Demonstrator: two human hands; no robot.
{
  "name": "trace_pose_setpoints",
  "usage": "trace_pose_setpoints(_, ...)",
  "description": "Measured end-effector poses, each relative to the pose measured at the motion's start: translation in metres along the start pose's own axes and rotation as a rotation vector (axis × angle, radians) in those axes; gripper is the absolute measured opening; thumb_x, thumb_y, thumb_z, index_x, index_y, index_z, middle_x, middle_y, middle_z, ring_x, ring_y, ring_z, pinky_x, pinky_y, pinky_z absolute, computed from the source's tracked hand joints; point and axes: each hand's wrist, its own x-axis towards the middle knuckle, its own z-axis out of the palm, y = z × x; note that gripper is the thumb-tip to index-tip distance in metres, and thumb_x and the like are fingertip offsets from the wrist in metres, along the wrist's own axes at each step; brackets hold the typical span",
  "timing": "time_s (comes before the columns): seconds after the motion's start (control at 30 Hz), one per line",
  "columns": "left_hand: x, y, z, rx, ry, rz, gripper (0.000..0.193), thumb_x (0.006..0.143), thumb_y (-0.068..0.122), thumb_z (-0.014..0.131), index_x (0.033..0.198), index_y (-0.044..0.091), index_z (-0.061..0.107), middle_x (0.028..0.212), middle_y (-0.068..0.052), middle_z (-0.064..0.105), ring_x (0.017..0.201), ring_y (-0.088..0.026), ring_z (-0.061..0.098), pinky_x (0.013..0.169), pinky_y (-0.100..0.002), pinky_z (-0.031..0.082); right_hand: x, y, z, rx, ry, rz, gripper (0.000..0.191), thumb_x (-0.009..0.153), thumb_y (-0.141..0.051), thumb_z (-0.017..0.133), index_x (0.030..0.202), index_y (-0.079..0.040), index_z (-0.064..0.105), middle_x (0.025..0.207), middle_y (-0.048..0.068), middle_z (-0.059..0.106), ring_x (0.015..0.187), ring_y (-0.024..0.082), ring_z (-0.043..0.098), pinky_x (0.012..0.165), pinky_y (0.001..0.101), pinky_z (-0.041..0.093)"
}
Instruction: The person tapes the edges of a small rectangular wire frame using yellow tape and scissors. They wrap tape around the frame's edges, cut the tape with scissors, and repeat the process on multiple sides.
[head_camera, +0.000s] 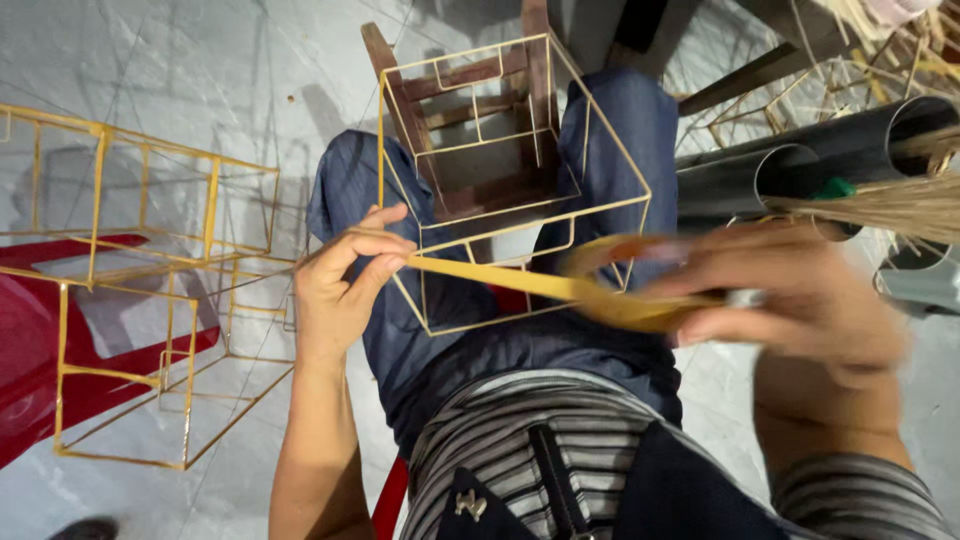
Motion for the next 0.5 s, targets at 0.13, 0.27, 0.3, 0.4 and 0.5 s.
trace_pose_setpoints(0.13, -0.001, 0.006, 0.004, 0.055, 0.043, -0.048, 0.002, 0.099, -0.001, 0.069, 0.098, 0.0, 0.069, 0.101, -0.009, 0.075, 0.123, -0.03, 0.07, 0.108, -0.042, 0.053, -0.02, 0.017, -0.026, -0.652, 0.294, 0.008, 0.03, 0.077, -0.031, 0.081, 0.097, -0.009, 0.08, 0.086, 0.002, 0.077, 0.068, 0.011, 0.069, 0.072, 0.0298, 0.051)
trace_pose_setpoints(0.27, 0.001, 0.013, 0.012, 0.099, 0.058, -0.055, 0.004, 0.102, 0.0, 0.066, 0.099, -0.001, 0.068, 0.103, -0.011, 0.074, 0.125, -0.031, 0.069, 0.104, -0.038, 0.054, -0.025, 0.042, -0.021, -0.919, 0.487, 0.07, 0.033, 0.077, -0.031, 0.085, 0.099, -0.008, 0.079, 0.088, 0.003, 0.075, 0.078, 0.015, 0.068, 0.078, 0.0327, 0.043)
trace_pose_setpoints(0.3, 0.002, 0.014, 0.014, 0.096, 0.059, -0.045, 0.004, 0.103, 0.001, 0.066, 0.1, -0.001, 0.068, 0.103, -0.011, 0.074, 0.125, -0.031, 0.07, 0.105, -0.039, 0.054, -0.026, 0.045, -0.021, -0.871, 0.508, 0.094, 0.033, 0.08, -0.032, 0.086, 0.102, -0.009, 0.079, 0.089, 0.002, 0.075, 0.078, 0.013, 0.068, 0.079, 0.0308, 0.042)
trace_pose_setpoints(0.4, 0.003, 0.017, 0.018, 0.105, 0.079, -0.032, 0.006, 0.104, 0.003, 0.065, 0.1, -0.001, 0.067, 0.104, -0.011, 0.074, 0.124, -0.032, 0.07, 0.108, -0.039, 0.054, -0.024, 0.057, -0.018, -0.77, 0.549, 0.113, 0.032, 0.087, -0.034, 0.089, 0.107, -0.012, 0.079, 0.093, -0.001, 0.076, 0.079, 0.01, 0.067, 0.081, 0.0276, 0.042)
trace_pose_setpoints(0.5, 0.004, 0.017, 0.022, 0.124, 0.09, -0.023, 0.008, 0.105, 0.004, 0.063, 0.101, -0.001, 0.068, 0.105, -0.011, 0.074, 0.124, -0.032, 0.07, 0.109, -0.04, 0.054, -0.019, 0.068, -0.019, -0.772, 0.571, 0.074, 0.029, 0.088, -0.031, 0.09, 0.106, -0.011, 0.078, 0.096, -0.001, 0.076, 0.081, 0.012, 0.067, 0.085, 0.0288, 0.043)
